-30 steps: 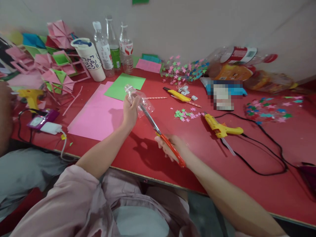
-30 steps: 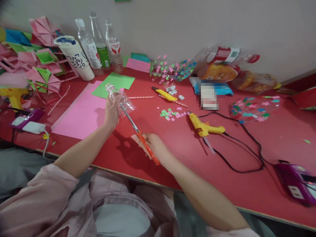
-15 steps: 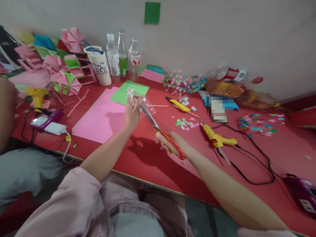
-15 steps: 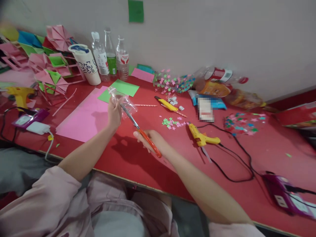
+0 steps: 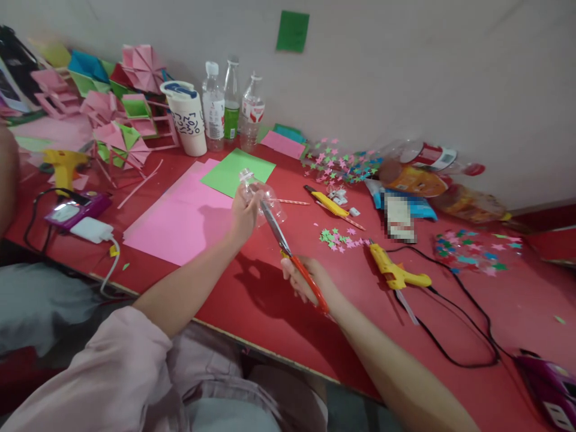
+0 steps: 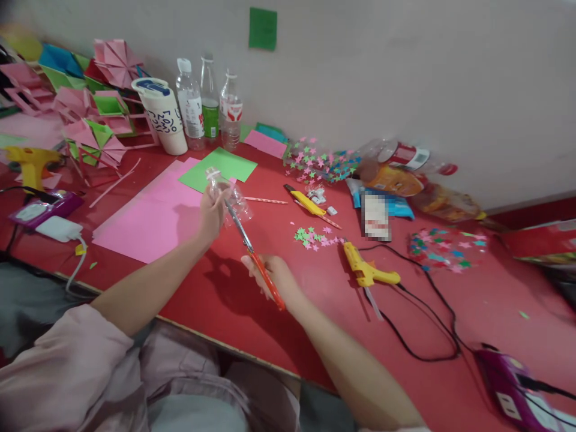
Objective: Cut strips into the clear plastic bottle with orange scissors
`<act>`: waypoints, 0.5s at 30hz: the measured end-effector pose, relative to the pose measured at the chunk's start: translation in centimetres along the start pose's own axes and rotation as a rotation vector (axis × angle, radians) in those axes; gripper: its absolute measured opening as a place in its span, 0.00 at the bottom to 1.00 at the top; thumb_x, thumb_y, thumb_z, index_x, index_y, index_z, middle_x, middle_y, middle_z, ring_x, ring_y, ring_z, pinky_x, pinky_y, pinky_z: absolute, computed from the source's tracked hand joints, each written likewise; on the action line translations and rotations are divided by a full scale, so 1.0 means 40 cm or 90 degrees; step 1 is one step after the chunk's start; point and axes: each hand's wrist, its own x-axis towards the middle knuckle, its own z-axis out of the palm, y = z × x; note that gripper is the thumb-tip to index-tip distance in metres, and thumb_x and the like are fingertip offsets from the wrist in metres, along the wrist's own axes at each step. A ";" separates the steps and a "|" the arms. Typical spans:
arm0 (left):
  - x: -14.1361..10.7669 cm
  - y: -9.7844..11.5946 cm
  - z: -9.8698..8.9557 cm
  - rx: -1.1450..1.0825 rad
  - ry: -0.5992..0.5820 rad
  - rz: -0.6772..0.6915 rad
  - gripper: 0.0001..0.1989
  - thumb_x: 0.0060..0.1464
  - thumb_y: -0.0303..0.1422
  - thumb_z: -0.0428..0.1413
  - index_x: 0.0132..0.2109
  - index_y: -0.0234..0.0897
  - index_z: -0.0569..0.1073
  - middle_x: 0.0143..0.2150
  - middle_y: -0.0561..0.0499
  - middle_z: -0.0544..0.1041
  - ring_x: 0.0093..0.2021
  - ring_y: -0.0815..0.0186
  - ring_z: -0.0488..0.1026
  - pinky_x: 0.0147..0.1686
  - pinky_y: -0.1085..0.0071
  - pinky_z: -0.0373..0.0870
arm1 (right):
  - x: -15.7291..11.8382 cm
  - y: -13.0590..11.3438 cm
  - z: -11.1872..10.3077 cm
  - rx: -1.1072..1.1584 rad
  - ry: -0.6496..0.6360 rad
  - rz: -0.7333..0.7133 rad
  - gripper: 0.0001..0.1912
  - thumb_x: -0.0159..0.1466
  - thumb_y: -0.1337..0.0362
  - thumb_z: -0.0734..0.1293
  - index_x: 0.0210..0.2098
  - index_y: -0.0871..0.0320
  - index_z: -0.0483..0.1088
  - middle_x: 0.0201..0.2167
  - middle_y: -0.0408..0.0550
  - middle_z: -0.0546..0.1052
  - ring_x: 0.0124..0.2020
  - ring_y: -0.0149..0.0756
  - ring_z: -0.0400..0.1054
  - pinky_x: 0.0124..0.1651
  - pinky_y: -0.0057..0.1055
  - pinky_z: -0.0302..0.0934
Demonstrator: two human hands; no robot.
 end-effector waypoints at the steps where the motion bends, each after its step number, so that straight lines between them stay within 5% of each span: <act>1: 0.000 -0.002 -0.002 0.001 -0.001 -0.004 0.05 0.58 0.30 0.59 0.38 0.40 0.69 0.31 0.56 0.70 0.29 0.73 0.70 0.33 0.72 0.73 | -0.004 0.000 -0.002 0.009 -0.003 -0.007 0.23 0.64 0.43 0.64 0.23 0.53 0.61 0.09 0.32 0.57 0.09 0.26 0.53 0.17 0.25 0.54; 5: 0.003 -0.008 -0.008 -0.002 0.007 -0.025 0.05 0.59 0.28 0.58 0.38 0.41 0.68 0.31 0.56 0.71 0.29 0.72 0.72 0.35 0.70 0.74 | -0.004 0.006 -0.006 0.014 -0.007 -0.002 0.23 0.64 0.44 0.65 0.23 0.53 0.61 0.10 0.33 0.57 0.10 0.26 0.55 0.16 0.25 0.53; 11: -0.007 -0.012 -0.017 0.063 -0.051 0.013 0.06 0.59 0.27 0.59 0.41 0.41 0.69 0.35 0.54 0.72 0.34 0.69 0.73 0.40 0.67 0.75 | 0.021 0.030 -0.014 0.027 -0.040 -0.020 0.27 0.64 0.37 0.63 0.25 0.54 0.65 0.08 0.30 0.56 0.09 0.24 0.53 0.29 0.29 0.68; 15: -0.020 -0.011 -0.013 0.086 -0.089 0.022 0.06 0.59 0.26 0.58 0.40 0.41 0.69 0.35 0.53 0.71 0.35 0.68 0.71 0.41 0.66 0.74 | 0.012 0.027 -0.012 0.053 -0.055 -0.050 0.30 0.62 0.32 0.62 0.25 0.54 0.65 0.07 0.30 0.56 0.09 0.24 0.52 0.31 0.30 0.69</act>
